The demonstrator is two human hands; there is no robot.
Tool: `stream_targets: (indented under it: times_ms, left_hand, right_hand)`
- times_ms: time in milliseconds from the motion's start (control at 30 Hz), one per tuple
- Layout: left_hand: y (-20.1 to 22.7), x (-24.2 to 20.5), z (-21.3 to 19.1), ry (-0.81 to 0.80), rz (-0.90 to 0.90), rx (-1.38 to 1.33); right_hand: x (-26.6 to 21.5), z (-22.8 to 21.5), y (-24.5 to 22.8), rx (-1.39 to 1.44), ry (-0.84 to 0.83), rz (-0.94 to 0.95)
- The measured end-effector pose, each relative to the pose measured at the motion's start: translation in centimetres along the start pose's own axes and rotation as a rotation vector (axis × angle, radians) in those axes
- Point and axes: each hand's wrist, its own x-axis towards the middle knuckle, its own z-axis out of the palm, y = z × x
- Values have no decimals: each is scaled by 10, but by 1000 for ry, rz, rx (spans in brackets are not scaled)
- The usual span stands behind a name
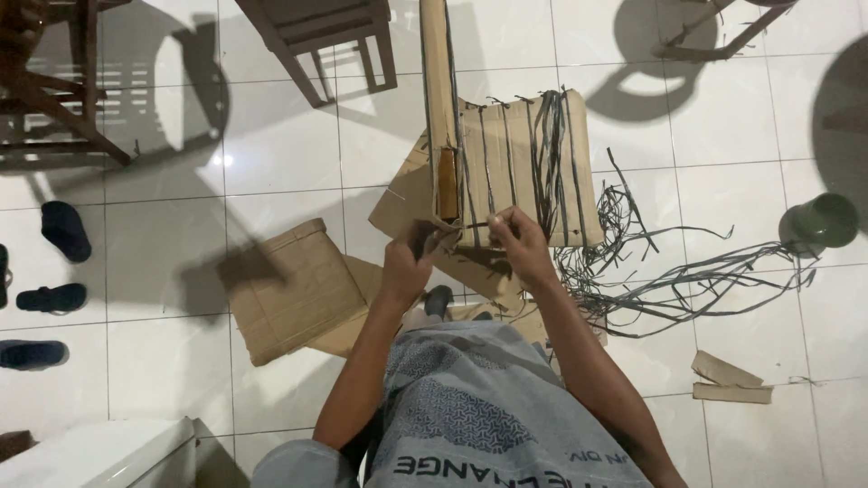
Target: Tying black plastic straps onto a chair frame wrapped in cardboard to reinforce the seat and backrest.
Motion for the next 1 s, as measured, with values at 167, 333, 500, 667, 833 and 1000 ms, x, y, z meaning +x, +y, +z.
stream_targets:
  times_ms: [167, 333, 500, 667, 833, 1000]
  left_hand:
    - [-1, -1, 7, -10, 126, 144]
    - [6, 2, 3, -18, 168, 202]
    - [-18, 11, 0, -82, 78, 68]
    - [-43, 17, -7, -110, 52, 58]
    - [-55, 24, -4, -128, 146, 57]
    - [-47, 20, 3, -87, 133, 1]
  right_hand:
    - [-3, 25, -48, 760, 187, 317]
    - [32, 36, -35, 977, 147, 299]
    - [58, 43, -39, 750, 187, 268]
    - [78, 43, -18, 661, 276, 331]
    - [79, 32, -32, 578, 160, 261]
    - [62, 22, -36, 516, 163, 263]
